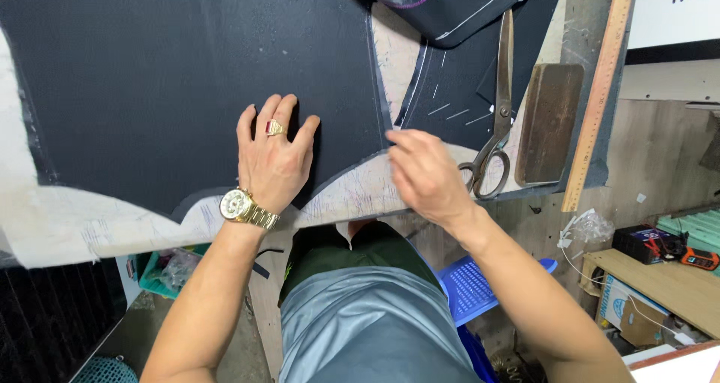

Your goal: The person uses large shears to cut along the marked edges of a dark suit jacket piece on a workshop table, occasionally using their hands to guide the fabric.

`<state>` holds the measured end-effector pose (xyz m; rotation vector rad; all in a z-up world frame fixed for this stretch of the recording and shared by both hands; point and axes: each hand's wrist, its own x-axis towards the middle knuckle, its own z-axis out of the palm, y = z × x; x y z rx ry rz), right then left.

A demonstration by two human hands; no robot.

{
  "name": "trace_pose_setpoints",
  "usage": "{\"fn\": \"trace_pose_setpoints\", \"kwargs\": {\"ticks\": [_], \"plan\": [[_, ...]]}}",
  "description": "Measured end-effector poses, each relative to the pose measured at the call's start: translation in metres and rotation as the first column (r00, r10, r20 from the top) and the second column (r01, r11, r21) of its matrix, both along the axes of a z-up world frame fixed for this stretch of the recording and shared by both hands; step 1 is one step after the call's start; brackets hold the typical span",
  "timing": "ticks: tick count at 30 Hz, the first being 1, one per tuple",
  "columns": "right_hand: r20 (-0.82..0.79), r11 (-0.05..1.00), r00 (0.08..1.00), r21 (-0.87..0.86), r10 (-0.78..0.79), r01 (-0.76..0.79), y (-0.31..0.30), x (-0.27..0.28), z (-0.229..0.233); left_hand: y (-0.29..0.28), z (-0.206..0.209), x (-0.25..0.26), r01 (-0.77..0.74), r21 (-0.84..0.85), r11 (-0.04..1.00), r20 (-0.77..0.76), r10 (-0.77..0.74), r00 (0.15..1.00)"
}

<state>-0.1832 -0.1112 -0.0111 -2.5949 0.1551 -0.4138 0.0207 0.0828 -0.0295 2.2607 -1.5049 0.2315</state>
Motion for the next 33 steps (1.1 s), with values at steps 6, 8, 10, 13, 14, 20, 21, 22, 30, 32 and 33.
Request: {"fn": "trace_pose_setpoints", "kwargs": {"ticks": [6, 8, 10, 13, 14, 20, 21, 22, 30, 32, 33], "plan": [[0.042, 0.982, 0.991, -0.146, 0.125, -0.118, 0.012, -0.010, -0.022, 0.031, -0.001, 0.005, -0.048, -0.020, 0.999, 0.009, 0.048, 0.999], [0.078, 0.980, 0.986, -0.146, 0.147, -0.134, 0.015, -0.001, -0.006, 0.043, -0.005, 0.010, -0.066, -0.014, 0.998, 0.034, 0.067, 0.997], [0.098, 0.982, 0.983, -0.127, 0.154, -0.141, 0.016, 0.003, -0.012, 0.047, -0.005, 0.010, -0.075, -0.031, 0.997, 0.042, 0.076, 0.996], [0.133, 0.978, 0.976, -0.142, 0.171, -0.152, 0.016, 0.032, -0.010, 0.049, -0.011, 0.024, -0.156, -0.088, 0.984, 0.059, 0.161, 0.985], [0.142, 0.973, 0.977, -0.188, 0.162, -0.134, 0.017, 0.047, -0.012, 0.054, -0.015, 0.032, -0.207, -0.143, 0.968, 0.062, 0.217, 0.974], [0.028, 0.901, 0.986, -0.409, 0.167, -0.141, 0.038, 0.065, -0.019, 0.085, -0.021, 0.041, -0.483, -0.059, 0.873, 0.122, 0.487, 0.865], [0.032, 0.898, 0.982, -0.411, 0.186, -0.157, 0.042, 0.058, -0.015, 0.101, -0.023, 0.047, -0.500, -0.063, 0.864, 0.125, 0.504, 0.855], [0.003, 0.900, 0.988, -0.412, 0.157, -0.141, 0.045, 0.049, -0.010, 0.117, -0.025, 0.051, -0.539, -0.034, 0.842, 0.142, 0.538, 0.831], [-0.142, 0.974, 0.990, -0.224, 0.000, -0.032, 0.027, -0.037, 0.028, 0.236, -0.015, 0.089, -0.725, 0.051, 0.687, 0.286, 0.685, 0.670], [-0.052, 0.861, 0.946, -0.432, -0.321, 0.268, -0.002, -0.085, 0.005, 0.262, -0.049, 0.099, -0.723, -0.012, 0.691, 0.322, 0.687, 0.652], [-0.063, 0.835, 0.927, -0.461, -0.369, 0.301, -0.003, -0.095, 0.005, 0.246, -0.044, 0.090, -0.687, -0.015, 0.726, 0.288, 0.661, 0.693]]}}
